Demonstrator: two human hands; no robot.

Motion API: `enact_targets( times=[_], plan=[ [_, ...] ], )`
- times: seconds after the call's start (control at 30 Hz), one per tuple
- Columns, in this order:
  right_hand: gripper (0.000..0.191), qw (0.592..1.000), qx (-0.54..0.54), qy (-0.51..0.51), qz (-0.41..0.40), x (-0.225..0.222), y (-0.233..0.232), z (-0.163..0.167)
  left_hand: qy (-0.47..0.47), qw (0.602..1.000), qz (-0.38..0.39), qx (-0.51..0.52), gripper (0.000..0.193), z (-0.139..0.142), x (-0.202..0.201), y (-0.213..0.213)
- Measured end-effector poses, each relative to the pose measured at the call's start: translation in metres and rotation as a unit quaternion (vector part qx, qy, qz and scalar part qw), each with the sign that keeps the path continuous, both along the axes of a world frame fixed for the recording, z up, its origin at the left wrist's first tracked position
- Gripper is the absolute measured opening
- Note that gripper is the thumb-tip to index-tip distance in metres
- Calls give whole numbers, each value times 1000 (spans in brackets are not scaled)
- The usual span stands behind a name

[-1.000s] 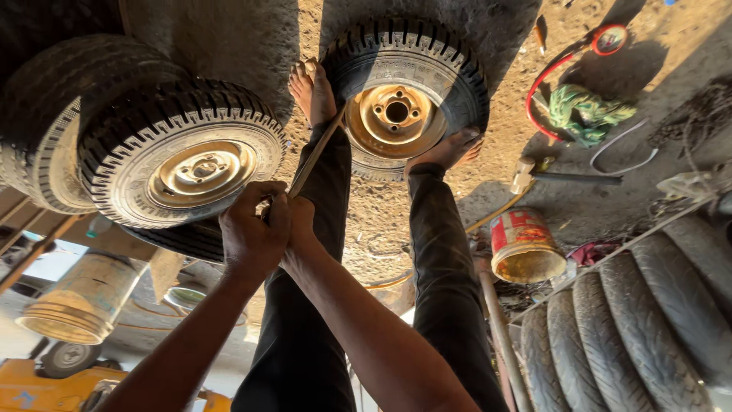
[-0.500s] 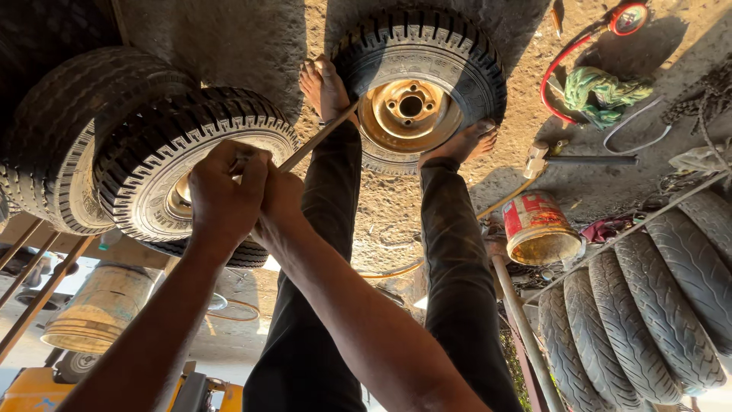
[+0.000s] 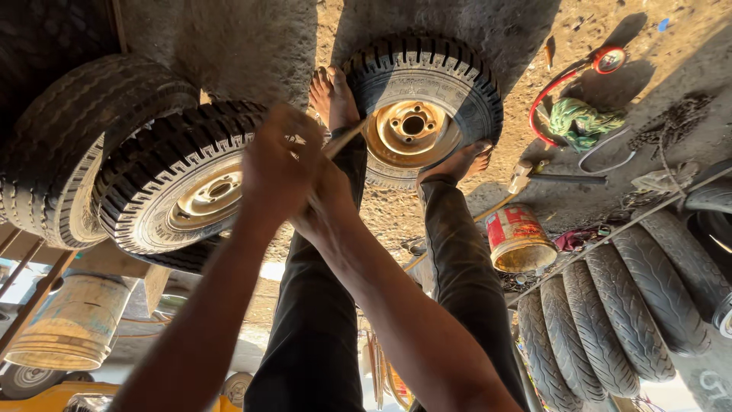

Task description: The person uses a metal tire iron to pry a tire off a metal rim. They repeatedly insert the tool between the tire bead and rim, applying leverage to separate them. The tire is gradually loosened from the rim.

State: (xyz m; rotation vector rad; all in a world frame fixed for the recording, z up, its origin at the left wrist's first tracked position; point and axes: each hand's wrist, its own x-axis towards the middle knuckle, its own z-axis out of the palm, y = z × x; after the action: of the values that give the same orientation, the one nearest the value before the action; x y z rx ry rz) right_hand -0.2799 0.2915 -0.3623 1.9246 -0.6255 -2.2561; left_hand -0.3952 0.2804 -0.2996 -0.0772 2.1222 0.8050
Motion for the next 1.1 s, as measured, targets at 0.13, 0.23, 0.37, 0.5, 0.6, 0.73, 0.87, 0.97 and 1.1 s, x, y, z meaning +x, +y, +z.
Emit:
enact_targets(
  times=[0.13,0.23,0.37,0.5,0.6,0.73,0.87,0.97,1.1],
  plan=[
    [32,998,30,-26,55,68,31,36,-76,995,-60,23,27,35,59,17],
    [18,832,328,390,221,126,75,57,-107,990,-43,82,30,38,100,26],
    [25,962,19,54,268,184,124,71,-173,983,-28,51,32,21,145,33],
    [26,885,92,-26,455,203,146,73,-254,966,-45,11,32,3,173,33],
    [29,798,186,-31,572,201,149,80,-283,956,-70,-17,30,-4,179,27],
    [36,648,315,-48,692,188,148,85,-268,960,-75,-17,28,-13,175,18],
    [28,617,307,-76,720,179,148,84,-222,973,-63,-14,26,-25,178,13],
    [26,620,312,-84,715,177,149,84,-224,973,-51,-25,25,-32,195,11],
    [25,653,268,-83,703,177,159,83,-233,966,-106,-39,30,-46,219,10]
  ],
)
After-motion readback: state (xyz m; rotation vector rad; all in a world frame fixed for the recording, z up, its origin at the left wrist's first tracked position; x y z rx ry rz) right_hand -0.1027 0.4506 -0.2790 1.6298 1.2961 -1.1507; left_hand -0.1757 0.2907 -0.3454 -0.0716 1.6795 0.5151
